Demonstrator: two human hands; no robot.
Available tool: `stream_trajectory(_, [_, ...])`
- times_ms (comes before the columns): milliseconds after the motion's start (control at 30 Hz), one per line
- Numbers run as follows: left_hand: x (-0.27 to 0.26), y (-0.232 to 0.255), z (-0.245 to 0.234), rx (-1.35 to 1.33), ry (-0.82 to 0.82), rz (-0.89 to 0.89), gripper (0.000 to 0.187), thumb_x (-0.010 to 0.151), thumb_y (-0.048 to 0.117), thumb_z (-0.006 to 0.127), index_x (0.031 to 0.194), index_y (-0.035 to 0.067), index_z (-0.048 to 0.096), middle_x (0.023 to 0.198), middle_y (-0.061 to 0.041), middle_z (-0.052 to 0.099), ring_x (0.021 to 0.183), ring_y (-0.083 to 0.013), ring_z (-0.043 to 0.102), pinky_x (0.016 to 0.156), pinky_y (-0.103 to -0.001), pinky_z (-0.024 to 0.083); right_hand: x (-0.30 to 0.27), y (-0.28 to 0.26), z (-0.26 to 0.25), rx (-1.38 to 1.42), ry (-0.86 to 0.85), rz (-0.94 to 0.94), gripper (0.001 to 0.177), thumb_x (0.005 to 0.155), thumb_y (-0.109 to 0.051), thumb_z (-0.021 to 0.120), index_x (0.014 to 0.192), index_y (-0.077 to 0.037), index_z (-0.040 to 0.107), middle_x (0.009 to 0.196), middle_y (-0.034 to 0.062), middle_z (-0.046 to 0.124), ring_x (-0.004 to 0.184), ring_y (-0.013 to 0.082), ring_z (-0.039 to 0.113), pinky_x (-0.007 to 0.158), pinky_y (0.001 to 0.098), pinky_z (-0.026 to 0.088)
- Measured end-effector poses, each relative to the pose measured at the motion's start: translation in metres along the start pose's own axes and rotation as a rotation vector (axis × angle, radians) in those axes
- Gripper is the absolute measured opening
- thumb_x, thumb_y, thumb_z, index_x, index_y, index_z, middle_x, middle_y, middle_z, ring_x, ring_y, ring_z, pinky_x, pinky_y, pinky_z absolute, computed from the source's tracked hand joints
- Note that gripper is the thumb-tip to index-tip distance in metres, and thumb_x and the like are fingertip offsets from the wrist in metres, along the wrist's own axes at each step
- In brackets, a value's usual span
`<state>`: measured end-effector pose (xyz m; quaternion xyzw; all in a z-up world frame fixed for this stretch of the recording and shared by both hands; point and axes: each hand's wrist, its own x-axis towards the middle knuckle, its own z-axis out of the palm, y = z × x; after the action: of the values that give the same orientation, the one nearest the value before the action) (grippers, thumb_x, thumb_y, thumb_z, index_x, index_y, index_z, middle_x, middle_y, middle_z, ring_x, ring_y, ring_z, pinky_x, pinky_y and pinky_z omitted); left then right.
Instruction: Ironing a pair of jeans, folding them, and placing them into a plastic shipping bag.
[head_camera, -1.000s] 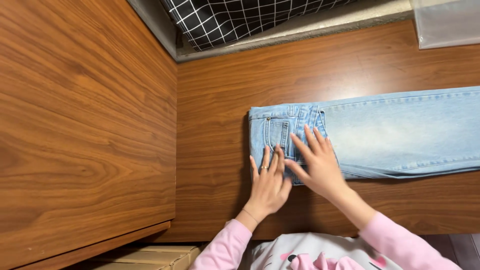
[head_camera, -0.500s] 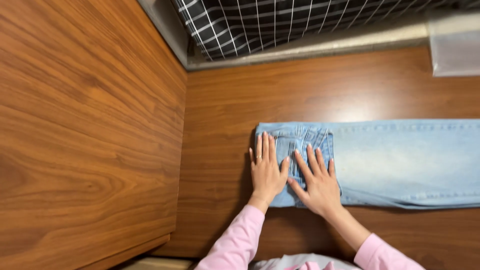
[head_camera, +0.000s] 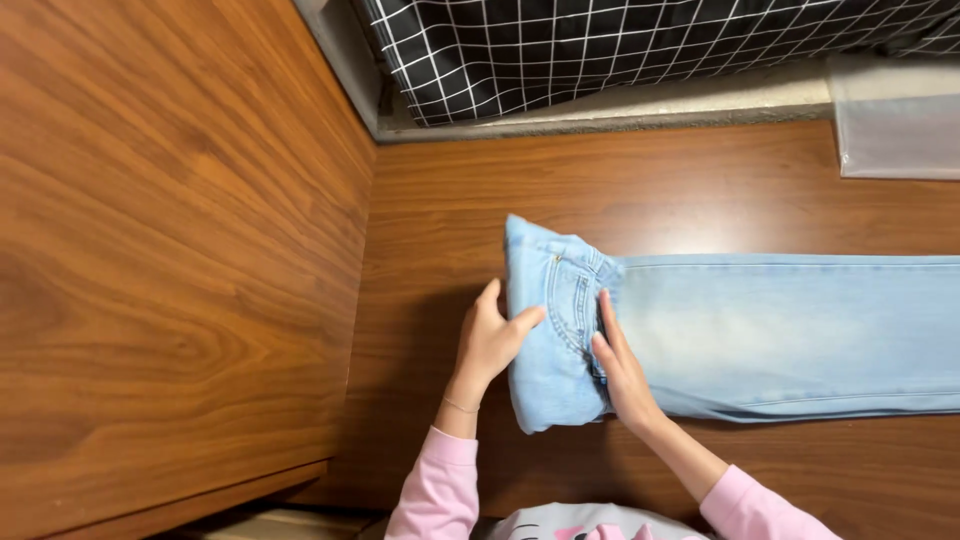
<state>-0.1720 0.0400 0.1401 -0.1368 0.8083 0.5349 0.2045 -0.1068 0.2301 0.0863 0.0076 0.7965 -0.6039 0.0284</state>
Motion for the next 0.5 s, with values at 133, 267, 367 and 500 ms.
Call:
stream_trajectory(133, [-0.051, 0.078, -0.023, 0.229, 0.146, 0.115, 0.051, 0.065, 0.054, 0.078, 0.106, 0.023, 0.068, 0.102, -0.006, 0.082, 0.104, -0.0364, 0.079, 0.080, -0.047, 0.062, 0.000, -0.052, 0.039, 0.841, 0.102, 0.542, 0.069, 0.101, -0.048, 0.049, 0.169, -0.031, 0.043, 0.166, 0.0171, 0.052, 0.150, 0.0348, 0.051, 0.124, 0.0558, 0.039])
stream_trajectory(267, [-0.077, 0.096, 0.014, 0.348, 0.158, 0.176, 0.051, 0.075, 0.040, 0.067, 0.115, 0.010, 0.057, 0.098, -0.027, 0.080, 0.101, -0.0480, 0.078, 0.085, -0.058, 0.062, -0.001, -0.050, 0.039, 0.757, 0.098, 0.620, 0.073, 0.099, -0.052, 0.048, 0.167, -0.027, 0.044, 0.167, 0.0169, 0.050, 0.150, 0.0348, 0.050, 0.124, 0.0543, 0.038])
stream_trajectory(367, [-0.064, 0.069, 0.064, 0.479, 0.159, 0.252, 0.062, 0.077, 0.033, 0.064, 0.130, 0.003, 0.049, 0.093, -0.030, 0.078, 0.094, -0.0489, 0.079, 0.081, -0.060, 0.063, -0.002, -0.044, 0.029, 0.673, 0.124, 0.699, 0.077, 0.096, -0.056, 0.047, 0.166, -0.022, 0.045, 0.168, 0.0168, 0.049, 0.150, 0.0348, 0.049, 0.124, 0.0528, 0.036])
stream_trajectory(500, [-0.061, 0.029, 0.106, 0.591, 0.144, 0.336, 0.052, 0.087, 0.028, 0.064, 0.129, 0.001, 0.048, 0.086, -0.022, 0.077, 0.087, -0.0449, 0.079, 0.079, -0.057, 0.063, -0.006, -0.031, 0.005, 0.561, 0.170, 0.811, 0.085, 0.092, -0.061, 0.045, 0.164, -0.015, 0.047, 0.169, 0.0166, 0.047, 0.150, 0.0349, 0.047, 0.123, 0.0508, 0.034])
